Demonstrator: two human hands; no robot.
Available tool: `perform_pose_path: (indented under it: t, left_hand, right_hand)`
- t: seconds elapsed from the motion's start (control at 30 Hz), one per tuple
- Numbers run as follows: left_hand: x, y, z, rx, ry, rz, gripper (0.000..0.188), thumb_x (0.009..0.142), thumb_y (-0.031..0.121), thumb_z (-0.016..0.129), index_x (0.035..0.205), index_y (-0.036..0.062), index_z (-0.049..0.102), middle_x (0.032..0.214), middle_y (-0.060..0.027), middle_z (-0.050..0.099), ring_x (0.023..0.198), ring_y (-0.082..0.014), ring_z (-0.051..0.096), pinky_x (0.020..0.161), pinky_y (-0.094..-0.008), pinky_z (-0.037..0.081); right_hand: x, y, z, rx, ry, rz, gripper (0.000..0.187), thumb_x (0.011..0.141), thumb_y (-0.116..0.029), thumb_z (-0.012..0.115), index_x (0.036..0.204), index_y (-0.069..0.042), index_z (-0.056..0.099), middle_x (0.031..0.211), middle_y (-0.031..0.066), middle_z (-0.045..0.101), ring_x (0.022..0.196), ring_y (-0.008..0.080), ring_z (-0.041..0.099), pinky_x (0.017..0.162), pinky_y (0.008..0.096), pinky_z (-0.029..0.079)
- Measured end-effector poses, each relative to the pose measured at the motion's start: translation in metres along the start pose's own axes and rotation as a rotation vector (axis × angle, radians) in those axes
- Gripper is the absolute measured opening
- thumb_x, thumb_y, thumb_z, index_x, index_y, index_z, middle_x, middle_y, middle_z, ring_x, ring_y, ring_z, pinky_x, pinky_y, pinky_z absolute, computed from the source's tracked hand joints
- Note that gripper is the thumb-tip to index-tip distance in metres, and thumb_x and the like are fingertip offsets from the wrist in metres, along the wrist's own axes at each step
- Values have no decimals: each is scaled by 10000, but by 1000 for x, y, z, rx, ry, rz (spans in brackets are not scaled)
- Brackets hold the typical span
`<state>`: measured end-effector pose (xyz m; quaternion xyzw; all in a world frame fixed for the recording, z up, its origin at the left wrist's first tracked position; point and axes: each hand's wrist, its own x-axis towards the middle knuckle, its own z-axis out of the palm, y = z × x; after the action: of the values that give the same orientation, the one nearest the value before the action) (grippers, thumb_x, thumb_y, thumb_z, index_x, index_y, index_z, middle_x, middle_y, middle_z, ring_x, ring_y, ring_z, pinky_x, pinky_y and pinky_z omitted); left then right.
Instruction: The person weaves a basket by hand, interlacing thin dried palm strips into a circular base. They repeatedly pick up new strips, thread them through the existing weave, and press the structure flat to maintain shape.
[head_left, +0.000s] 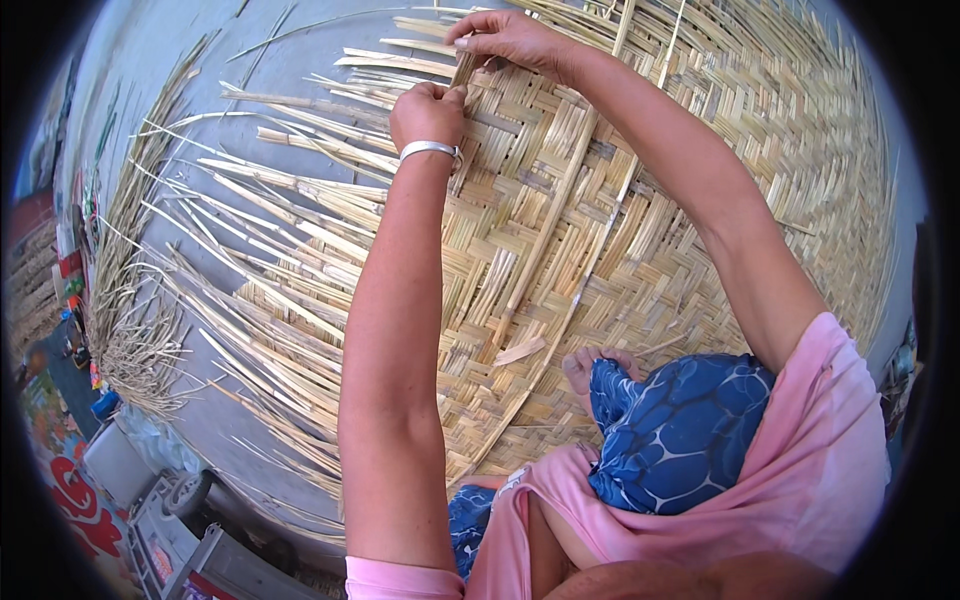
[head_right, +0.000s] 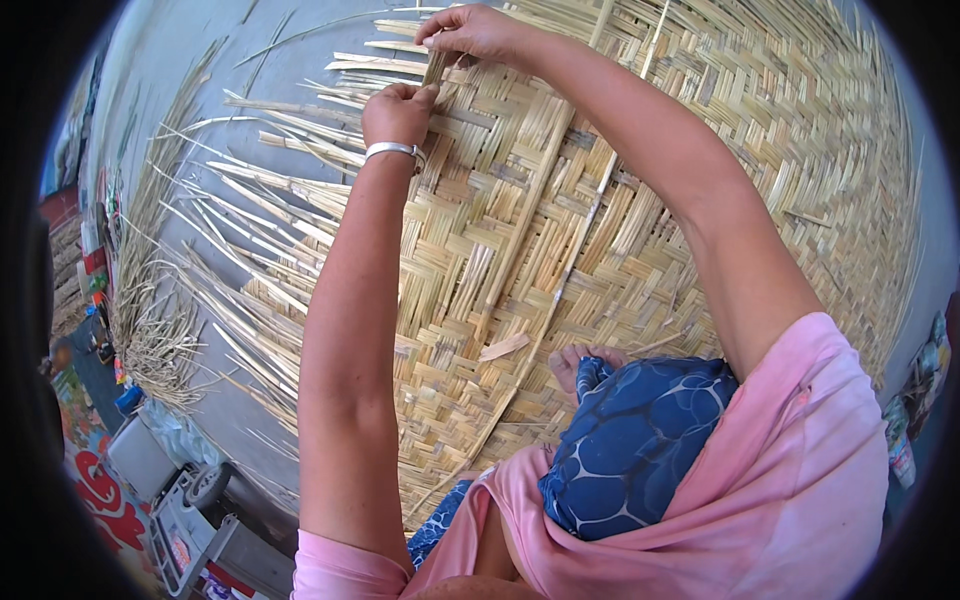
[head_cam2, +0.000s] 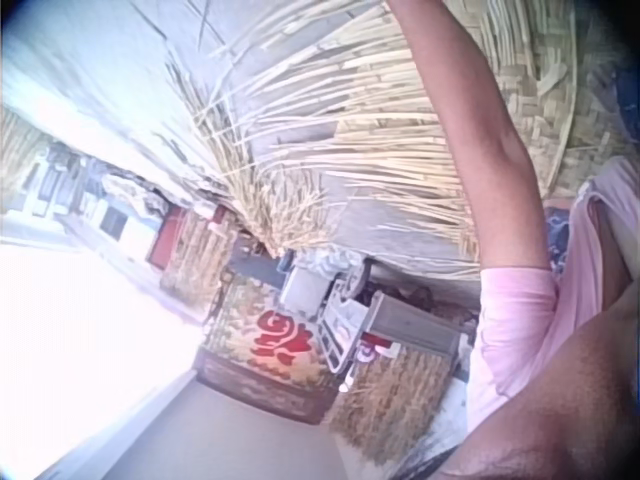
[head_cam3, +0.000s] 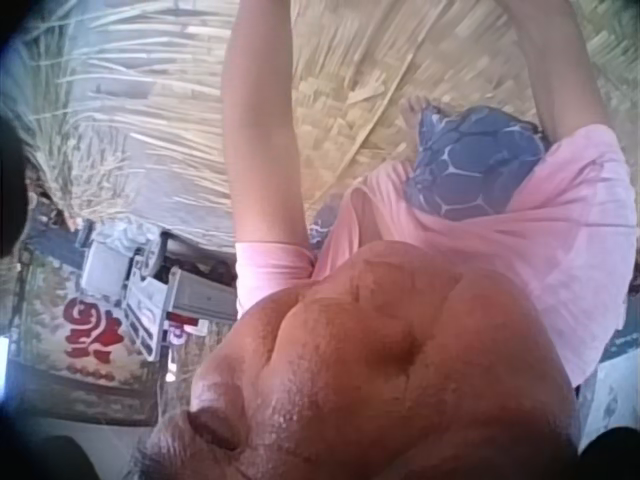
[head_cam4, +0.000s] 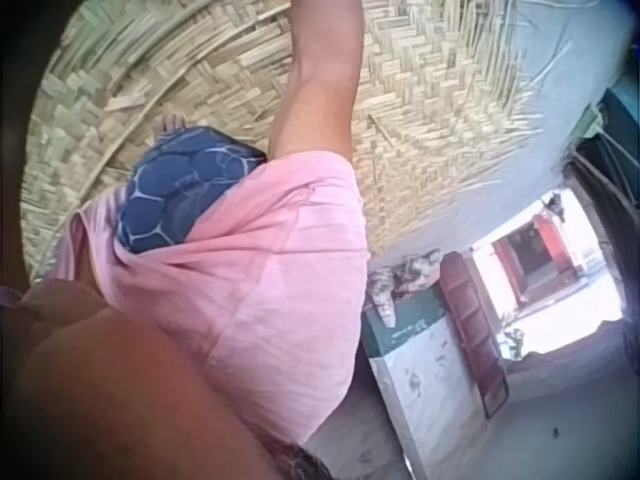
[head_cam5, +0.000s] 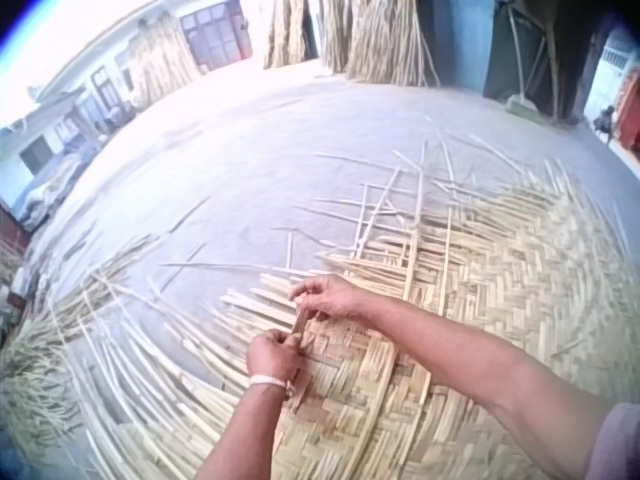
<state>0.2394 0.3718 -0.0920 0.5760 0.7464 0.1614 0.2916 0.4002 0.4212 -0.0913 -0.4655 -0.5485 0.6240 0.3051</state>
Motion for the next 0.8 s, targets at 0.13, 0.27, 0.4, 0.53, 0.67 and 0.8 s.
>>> perform_pose_path:
  t: [0.13, 0.27, 0.4, 0.53, 0.67, 0.8]
  left_hand:
    - [-12, 9, 1, 24, 112, 14, 280, 755, 333, 653, 776, 54, 665, 751, -153, 649, 732, -300, 625, 700, -372, 479]
    - [-15, 16, 2, 33, 196, 19, 238, 771, 282, 611, 774, 47, 650, 776, -178, 645, 759, -344, 620, 713, -402, 479]
    - [-16, 17, 0, -48, 262, -24, 217, 720, 248, 606, 767, 40, 647, 763, -183, 641, 742, -349, 618, 706, -400, 481]
    - [-13, 9, -2, -152, 286, -101, 211, 674, 227, 595, 734, 31, 642, 731, -189, 634, 705, -349, 613, 688, -393, 481]
    - [-9, -4, -3, -290, 322, -180, 199, 657, 207, 596, 674, 10, 625, 692, -193, 625, 649, -335, 603, 669, -381, 479]
    - [-3, -4, 9, -472, 324, -220, 197, 649, 177, 606, 635, -19, 595, 631, -189, 609, 567, -282, 590, 629, -359, 482]
  right_hand:
    - [42, -3, -11, -504, 88, -170, 453, 828, -416, 537, 1040, -22, 609, 831, 144, 635, 786, 221, 606, 698, 362, 476]
    - [107, 19, -7, -827, 107, -163, 623, 810, -568, 454, 997, 1, 628, 873, 236, 628, 861, 353, 603, 755, 427, 462]
    - [129, 8, 3, -809, -47, -57, 672, 776, -628, 453, 903, -2, 665, 911, 223, 630, 852, 341, 600, 764, 422, 458]
    - [109, -4, 13, -232, -245, 70, 465, 752, -486, 611, 886, -41, 645, 821, 146, 616, 762, 260, 578, 708, 410, 458]
    - [68, -43, 25, -14, -313, 255, 278, 696, -289, 727, 869, -114, 598, 832, 84, 566, 760, 199, 540, 660, 402, 435]
    - [95, -20, 14, -253, -304, 447, 285, 677, -250, 732, 888, -109, 602, 895, 86, 566, 835, 184, 522, 679, 404, 426]
